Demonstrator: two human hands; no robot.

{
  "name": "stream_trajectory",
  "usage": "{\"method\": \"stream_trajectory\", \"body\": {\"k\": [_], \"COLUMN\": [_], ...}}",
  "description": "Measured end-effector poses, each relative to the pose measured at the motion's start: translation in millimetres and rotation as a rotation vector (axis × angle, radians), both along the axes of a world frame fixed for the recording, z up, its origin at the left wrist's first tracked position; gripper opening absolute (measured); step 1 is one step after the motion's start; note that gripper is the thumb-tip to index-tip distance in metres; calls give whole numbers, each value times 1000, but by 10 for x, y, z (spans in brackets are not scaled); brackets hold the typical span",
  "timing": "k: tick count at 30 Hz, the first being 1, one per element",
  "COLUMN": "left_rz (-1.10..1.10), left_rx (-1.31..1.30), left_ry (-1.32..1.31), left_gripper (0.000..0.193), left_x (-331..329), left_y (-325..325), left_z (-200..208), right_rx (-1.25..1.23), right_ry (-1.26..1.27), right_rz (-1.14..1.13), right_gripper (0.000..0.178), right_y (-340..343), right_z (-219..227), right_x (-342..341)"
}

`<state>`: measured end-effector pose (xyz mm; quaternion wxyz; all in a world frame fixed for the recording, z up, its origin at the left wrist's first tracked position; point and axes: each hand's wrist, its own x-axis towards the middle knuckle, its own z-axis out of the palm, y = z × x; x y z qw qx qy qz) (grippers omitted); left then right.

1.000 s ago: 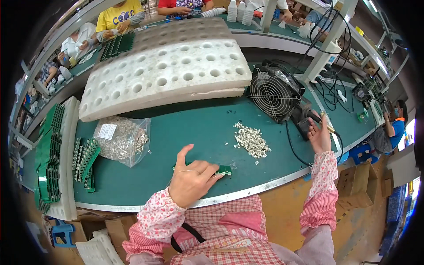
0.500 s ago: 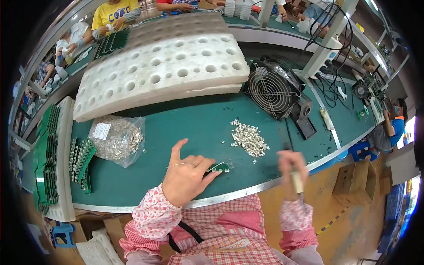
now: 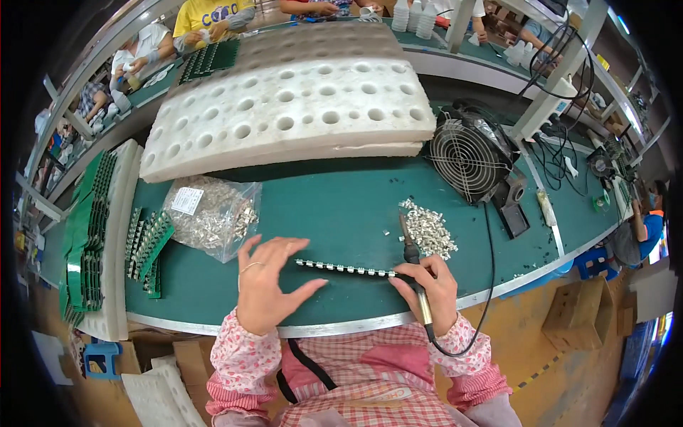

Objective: The person solders components onto a circuit board using a soldering iron and wire, places it onto a foam board, inserts electronic components into another circuit board by hand, and solders the components with the soldering iron and wire.

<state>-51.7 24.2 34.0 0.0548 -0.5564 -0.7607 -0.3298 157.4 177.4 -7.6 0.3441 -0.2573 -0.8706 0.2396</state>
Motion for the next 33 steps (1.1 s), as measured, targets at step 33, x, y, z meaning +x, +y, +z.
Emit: {"method": "stream_trajectory", "body": {"k": [33], "left_rz": [-76], "left_rx": [4], "left_ry": [-213], "left_gripper": [21], "left_x": [25], "left_y": [-348], "left_z": [-303], "right_rx": [137], "right_ry": [-69], "right_rz": [42], "right_gripper": [31], "right_y": [-120], "right_z": [14], "right_x": [214]}}
